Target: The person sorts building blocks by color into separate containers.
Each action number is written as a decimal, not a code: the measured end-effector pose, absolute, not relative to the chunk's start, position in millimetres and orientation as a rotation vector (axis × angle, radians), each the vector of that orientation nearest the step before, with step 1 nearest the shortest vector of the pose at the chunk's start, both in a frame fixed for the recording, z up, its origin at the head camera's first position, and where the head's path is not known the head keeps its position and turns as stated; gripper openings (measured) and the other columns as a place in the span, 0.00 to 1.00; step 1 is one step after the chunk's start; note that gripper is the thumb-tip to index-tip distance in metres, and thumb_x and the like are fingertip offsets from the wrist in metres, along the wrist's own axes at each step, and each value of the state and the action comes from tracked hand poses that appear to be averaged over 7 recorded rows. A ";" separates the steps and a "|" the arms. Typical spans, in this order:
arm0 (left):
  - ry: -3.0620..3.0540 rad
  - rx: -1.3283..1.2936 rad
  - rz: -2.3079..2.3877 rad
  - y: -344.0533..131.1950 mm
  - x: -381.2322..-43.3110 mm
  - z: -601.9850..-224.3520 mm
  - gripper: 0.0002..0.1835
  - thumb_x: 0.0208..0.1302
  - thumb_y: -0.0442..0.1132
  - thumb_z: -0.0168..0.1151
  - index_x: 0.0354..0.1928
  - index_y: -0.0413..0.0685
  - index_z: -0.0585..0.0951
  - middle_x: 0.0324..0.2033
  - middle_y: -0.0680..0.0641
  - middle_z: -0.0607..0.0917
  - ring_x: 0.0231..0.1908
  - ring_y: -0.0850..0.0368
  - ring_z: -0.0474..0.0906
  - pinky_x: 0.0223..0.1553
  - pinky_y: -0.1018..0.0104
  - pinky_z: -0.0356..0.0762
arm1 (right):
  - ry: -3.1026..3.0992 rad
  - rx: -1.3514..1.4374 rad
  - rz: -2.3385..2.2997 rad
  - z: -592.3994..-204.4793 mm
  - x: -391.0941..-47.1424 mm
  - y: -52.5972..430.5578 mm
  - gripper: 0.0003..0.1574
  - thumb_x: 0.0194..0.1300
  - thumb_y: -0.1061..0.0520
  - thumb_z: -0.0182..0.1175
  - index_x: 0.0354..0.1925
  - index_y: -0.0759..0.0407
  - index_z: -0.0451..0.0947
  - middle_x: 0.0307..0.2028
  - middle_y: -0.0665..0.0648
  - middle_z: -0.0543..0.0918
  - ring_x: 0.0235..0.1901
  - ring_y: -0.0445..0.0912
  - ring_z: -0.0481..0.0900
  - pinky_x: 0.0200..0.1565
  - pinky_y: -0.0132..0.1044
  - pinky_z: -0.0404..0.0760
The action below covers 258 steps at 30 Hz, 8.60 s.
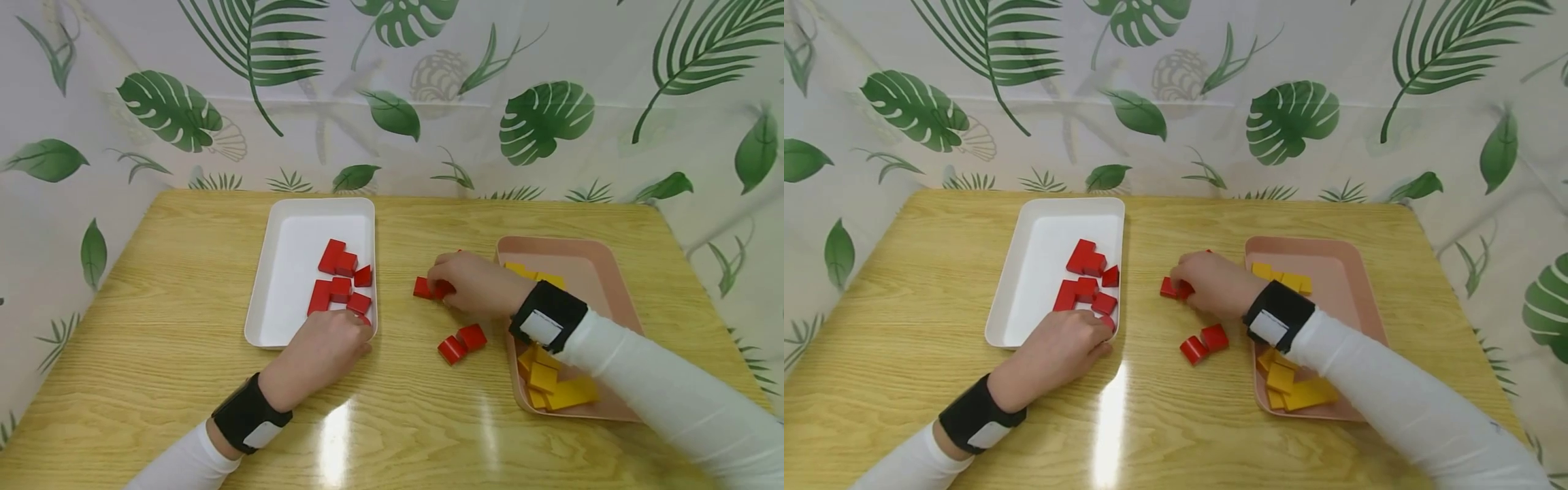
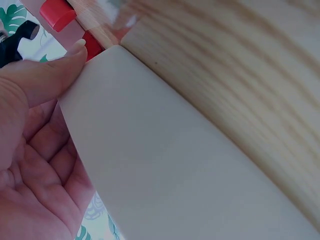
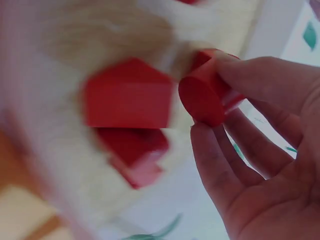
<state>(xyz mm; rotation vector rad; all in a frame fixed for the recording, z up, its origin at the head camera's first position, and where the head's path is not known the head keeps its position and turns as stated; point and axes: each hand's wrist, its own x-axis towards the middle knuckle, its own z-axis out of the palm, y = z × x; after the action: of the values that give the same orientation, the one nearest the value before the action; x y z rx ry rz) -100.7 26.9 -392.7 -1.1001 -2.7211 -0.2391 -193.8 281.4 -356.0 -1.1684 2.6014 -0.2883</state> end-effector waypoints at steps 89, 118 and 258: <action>-2.722 -1.115 -0.260 28.5 -101.2 -393.9 0.07 0.49 0.40 0.66 0.20 0.56 0.76 0.16 0.59 0.71 0.20 0.63 0.69 0.21 0.70 0.67 | 2.721 -1.265 -0.460 -352.6 -213.8 186.8 0.09 0.55 0.54 0.61 0.37 0.48 0.76 0.36 0.46 0.72 0.36 0.39 0.69 0.39 0.26 0.69; -2.739 -1.093 -0.234 24.5 -100.3 -394.7 0.06 0.49 0.41 0.66 0.21 0.55 0.78 0.16 0.59 0.71 0.20 0.63 0.70 0.21 0.71 0.67 | 2.690 -1.237 -0.474 -353.8 -204.2 192.4 0.07 0.55 0.48 0.62 0.30 0.47 0.74 0.39 0.46 0.74 0.37 0.40 0.71 0.39 0.26 0.70; -2.727 -1.117 -0.272 25.2 -101.7 -392.1 0.06 0.49 0.39 0.66 0.21 0.55 0.78 0.17 0.59 0.73 0.20 0.62 0.70 0.22 0.69 0.68 | 2.706 -0.665 -0.314 -372.9 -229.1 281.8 0.12 0.55 0.53 0.63 0.40 0.53 0.78 0.32 0.53 0.76 0.31 0.48 0.71 0.32 0.37 0.72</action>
<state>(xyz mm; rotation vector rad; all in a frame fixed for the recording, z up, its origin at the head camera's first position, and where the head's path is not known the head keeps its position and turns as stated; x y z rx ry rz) -101.7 25.2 -392.1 -1.1171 -2.7271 -0.2723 -229.1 281.8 -372.9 -0.6651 2.7060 -0.3139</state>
